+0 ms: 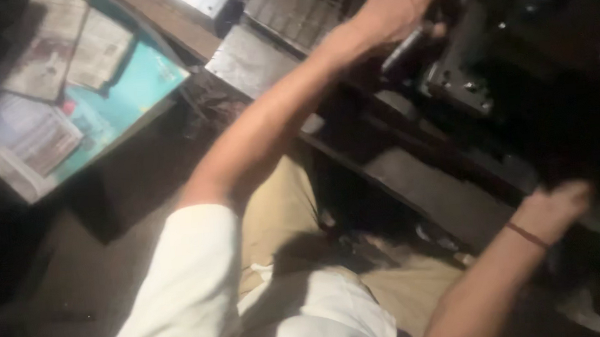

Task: The person operates a manual machine by repeatedly pushing a lever down with their left hand while holding a dark object against the mechanism with their right hand. The repetitive action continues throughout the clip.

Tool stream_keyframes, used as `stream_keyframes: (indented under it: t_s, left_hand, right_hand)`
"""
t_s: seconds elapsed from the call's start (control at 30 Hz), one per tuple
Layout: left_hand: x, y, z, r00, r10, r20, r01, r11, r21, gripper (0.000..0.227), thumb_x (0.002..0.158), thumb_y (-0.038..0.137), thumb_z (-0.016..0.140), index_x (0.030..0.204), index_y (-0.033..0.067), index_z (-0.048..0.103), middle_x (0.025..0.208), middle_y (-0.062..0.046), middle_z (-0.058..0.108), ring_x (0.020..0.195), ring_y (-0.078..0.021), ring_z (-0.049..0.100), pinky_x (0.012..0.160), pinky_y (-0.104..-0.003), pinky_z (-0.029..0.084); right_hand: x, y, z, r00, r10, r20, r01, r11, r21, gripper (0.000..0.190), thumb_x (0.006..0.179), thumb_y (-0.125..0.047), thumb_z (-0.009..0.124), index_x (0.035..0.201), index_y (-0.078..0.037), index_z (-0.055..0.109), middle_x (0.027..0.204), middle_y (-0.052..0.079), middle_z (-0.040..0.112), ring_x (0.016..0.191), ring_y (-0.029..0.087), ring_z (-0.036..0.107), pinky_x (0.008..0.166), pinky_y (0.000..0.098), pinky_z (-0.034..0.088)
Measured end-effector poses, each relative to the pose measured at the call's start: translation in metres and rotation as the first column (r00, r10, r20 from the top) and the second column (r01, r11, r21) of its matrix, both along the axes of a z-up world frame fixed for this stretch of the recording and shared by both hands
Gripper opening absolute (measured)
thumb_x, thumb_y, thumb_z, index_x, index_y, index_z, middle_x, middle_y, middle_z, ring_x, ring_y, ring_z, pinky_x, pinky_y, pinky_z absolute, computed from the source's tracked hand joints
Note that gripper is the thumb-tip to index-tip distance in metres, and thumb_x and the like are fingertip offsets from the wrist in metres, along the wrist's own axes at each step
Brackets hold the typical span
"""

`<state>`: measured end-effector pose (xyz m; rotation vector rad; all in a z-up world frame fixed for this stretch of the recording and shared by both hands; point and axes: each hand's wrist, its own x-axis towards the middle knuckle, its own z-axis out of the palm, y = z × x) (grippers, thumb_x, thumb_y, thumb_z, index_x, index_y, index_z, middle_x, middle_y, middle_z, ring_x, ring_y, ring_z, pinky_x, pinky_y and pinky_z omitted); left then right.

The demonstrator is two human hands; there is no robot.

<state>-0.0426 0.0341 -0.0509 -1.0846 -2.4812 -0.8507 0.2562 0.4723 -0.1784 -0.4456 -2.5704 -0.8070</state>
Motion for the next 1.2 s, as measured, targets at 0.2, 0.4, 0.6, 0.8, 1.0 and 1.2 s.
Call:
stream_keyframes:
  t_s: [0.2,0.4,0.6,0.8,1.0,1.2]
  left_hand:
    - [0.011,0.0,0.011,0.969,-0.024,0.247,0.026,1.0,-0.008,0.076,0.093,0.054,0.069,0.153,0.015,0.041,0.148,-0.008,0.058,0.136,-0.0325,0.052,0.115,-0.066,0.028]
    - [0.01,-0.001,0.009,0.978,-0.057,0.2,0.053,0.998,0.023,0.074,0.098,0.059,0.061,0.152,0.0126,0.041,0.148,-0.011,0.057,0.137,-0.0352,0.05,0.113,-0.069,0.027]
    - [0.013,0.001,0.01,0.964,-0.039,0.264,0.039,0.999,0.006,0.073,0.098,0.058,0.061,0.153,0.0134,0.041,0.149,-0.011,0.056,0.139,-0.0348,0.05,0.116,-0.07,0.024]
    - [0.012,-0.003,0.008,0.979,-0.061,0.193,0.05,0.997,0.059,0.074,0.095,0.053,0.068,0.151,0.012,0.043,0.146,-0.012,0.058,0.135,-0.0346,0.052,0.111,-0.069,0.028]
    - [0.014,-0.008,0.018,0.98,-0.024,0.197,0.032,0.999,-0.038,0.068,0.09,0.046,0.077,0.146,0.0165,0.052,0.122,-0.01,0.071,0.122,-0.0322,0.061,0.108,-0.057,0.037]
    - [0.043,-0.03,0.052,0.984,-0.162,-0.079,0.172,0.974,0.145,0.055,0.087,0.026,0.079,0.131,0.0008,0.058,0.117,-0.021,0.068,0.115,-0.0422,0.059,0.093,-0.058,0.041]
  right_hand:
    - [0.013,-0.01,0.009,0.949,-0.306,0.075,0.188,0.74,0.645,0.043,0.114,-0.043,0.053,0.146,-0.015,0.051,0.14,0.012,0.054,0.12,0.023,0.055,0.093,0.0374,0.05]
    - [0.01,-0.011,0.019,0.915,-0.374,0.151,0.16,0.68,0.716,0.046,0.109,-0.041,0.061,0.147,-0.018,0.051,0.136,0.011,0.055,0.12,0.023,0.057,0.09,0.0366,0.05]
    - [-0.031,0.004,0.028,0.656,-0.615,-0.438,-0.741,-0.411,-0.531,0.052,0.101,-0.037,0.057,0.145,-0.01,0.064,0.143,0.02,0.06,0.133,0.033,0.059,0.118,0.0472,0.053]
    - [-0.028,-0.014,0.026,0.593,-0.46,-0.661,-0.787,-0.506,-0.354,0.054,0.102,-0.031,0.057,0.151,-0.012,0.048,0.152,0.021,0.05,0.143,0.036,0.051,0.124,0.0525,0.044]
    - [-0.03,-0.044,0.05,0.599,-0.372,-0.709,-0.768,-0.517,-0.378,0.059,0.1,-0.035,0.058,0.152,-0.01,0.046,0.154,0.019,0.049,0.145,0.037,0.048,0.125,0.0543,0.039]
    - [-0.023,-0.033,0.064,0.581,-0.556,-0.595,-0.802,-0.517,-0.3,0.065,0.093,-0.038,0.06,0.148,-0.009,0.046,0.153,0.018,0.051,0.142,0.037,0.047,0.119,0.0566,0.037]
